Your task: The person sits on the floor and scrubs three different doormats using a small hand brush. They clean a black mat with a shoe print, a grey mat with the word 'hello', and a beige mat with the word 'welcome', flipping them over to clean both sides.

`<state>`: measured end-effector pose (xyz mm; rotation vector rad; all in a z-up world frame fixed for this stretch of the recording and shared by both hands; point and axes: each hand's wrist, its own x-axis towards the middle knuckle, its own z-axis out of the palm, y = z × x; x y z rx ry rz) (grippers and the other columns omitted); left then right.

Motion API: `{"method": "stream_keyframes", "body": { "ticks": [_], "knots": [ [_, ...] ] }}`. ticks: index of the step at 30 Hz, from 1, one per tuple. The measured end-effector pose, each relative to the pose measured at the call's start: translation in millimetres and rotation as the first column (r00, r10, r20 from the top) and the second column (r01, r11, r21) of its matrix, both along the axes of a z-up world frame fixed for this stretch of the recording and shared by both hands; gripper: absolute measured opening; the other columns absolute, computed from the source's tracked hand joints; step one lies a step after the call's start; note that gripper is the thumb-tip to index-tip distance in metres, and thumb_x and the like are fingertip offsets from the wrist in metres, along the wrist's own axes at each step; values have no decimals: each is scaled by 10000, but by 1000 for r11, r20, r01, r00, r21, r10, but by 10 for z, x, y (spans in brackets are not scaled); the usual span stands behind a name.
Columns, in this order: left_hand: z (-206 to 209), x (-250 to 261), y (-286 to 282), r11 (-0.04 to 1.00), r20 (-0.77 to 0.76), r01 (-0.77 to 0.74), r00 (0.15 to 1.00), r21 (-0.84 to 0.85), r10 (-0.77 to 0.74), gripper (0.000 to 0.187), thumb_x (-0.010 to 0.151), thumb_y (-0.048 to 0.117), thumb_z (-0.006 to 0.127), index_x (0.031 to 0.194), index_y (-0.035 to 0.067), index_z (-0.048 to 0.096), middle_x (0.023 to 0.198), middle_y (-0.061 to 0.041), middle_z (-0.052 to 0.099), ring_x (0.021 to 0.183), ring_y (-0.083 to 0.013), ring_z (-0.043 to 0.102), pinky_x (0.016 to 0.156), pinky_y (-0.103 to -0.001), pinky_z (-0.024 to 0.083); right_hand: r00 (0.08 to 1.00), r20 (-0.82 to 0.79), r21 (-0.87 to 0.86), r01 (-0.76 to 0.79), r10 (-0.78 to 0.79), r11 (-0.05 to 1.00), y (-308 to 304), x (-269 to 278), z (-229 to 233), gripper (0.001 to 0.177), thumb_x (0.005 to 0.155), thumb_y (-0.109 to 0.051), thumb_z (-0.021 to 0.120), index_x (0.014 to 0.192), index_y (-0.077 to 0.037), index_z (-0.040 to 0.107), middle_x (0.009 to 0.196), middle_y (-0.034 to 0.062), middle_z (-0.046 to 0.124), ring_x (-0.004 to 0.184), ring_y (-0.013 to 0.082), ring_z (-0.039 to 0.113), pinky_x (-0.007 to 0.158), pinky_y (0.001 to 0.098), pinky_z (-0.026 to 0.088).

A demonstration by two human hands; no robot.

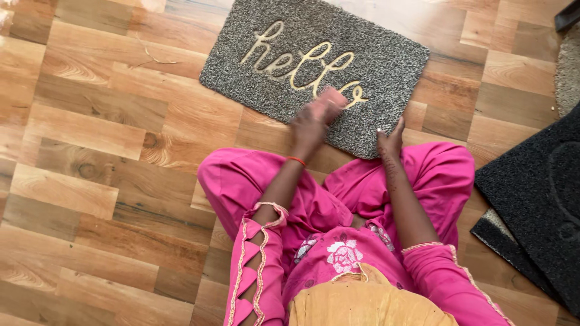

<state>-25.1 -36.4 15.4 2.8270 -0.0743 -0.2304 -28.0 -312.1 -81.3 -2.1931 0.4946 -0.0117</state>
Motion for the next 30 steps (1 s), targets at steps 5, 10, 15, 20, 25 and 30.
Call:
{"method": "stream_keyframes", "body": {
  "ticks": [5, 10, 15, 20, 25, 30],
  "knots": [
    [-288, -431, -688, 967, 230, 253, 940, 33, -254, 671, 962, 131, 456, 1500, 527, 400, 1420, -226, 475, 1236, -399, 502, 1050, -621, 339, 951, -303, 18, 65, -56, 998, -17, 84, 18, 979, 896, -96, 632, 1674, -182, 43, 1648, 217, 341, 1370, 377, 534, 1087, 403, 489],
    [-204, -259, -431, 982, 227, 164, 964, -98, -138, 537, 1039, 161, 413, 1478, 463, 481, 1389, -205, 522, 1274, -375, 510, 1118, -605, 342, 991, -135, -13, 20, -21, 1000, -44, 58, -11, 935, 964, -193, 720, 1658, -138, 97, 1672, 208, 301, 1485, 361, 388, 1204, 403, 337],
    [-352, 260, 368, 916, 42, -361, 927, -177, 373, 594, 1131, 515, 499, 1568, 171, 289, 1431, -280, 462, 1327, -471, 458, 1143, -685, 332, 995, -85, 19, 50, -49, 999, -44, 62, -66, 913, 941, -207, 746, 1636, -130, 160, 1664, 178, 321, 1489, 336, 396, 1218, 392, 330],
    [-349, 347, 521, 899, -15, -422, 905, 115, 426, 679, 977, 411, 544, 1561, 512, 212, 1522, -340, 276, 1302, -473, 428, 1045, -600, 357, 993, -18, 4, 119, -119, 993, 11, 75, -38, 887, 905, -182, 761, 1620, -165, 236, 1640, 163, 376, 1479, 327, 426, 1207, 385, 338],
    [-431, -24, -125, 963, 79, -232, 966, -138, 245, 562, 1061, 324, 586, 1549, 234, 323, 1424, -192, 465, 1326, -400, 489, 1228, -626, 310, 979, -129, -239, 125, -160, 963, 118, 82, 381, 776, 956, -167, 701, 1628, -234, 318, 1558, 178, 436, 1468, 351, 407, 1214, 488, 340],
    [-214, -357, -578, 996, 262, 86, 962, -37, -74, 609, 908, 209, 593, 1443, 478, 484, 1377, -223, 453, 1198, -388, 466, 1002, -614, 316, 973, -86, -613, -223, 216, 758, 289, -67, 416, 632, 943, -186, 657, 1530, -196, 422, 1602, 212, 327, 1457, 419, 292, 1174, 579, 241]
  ]
}}
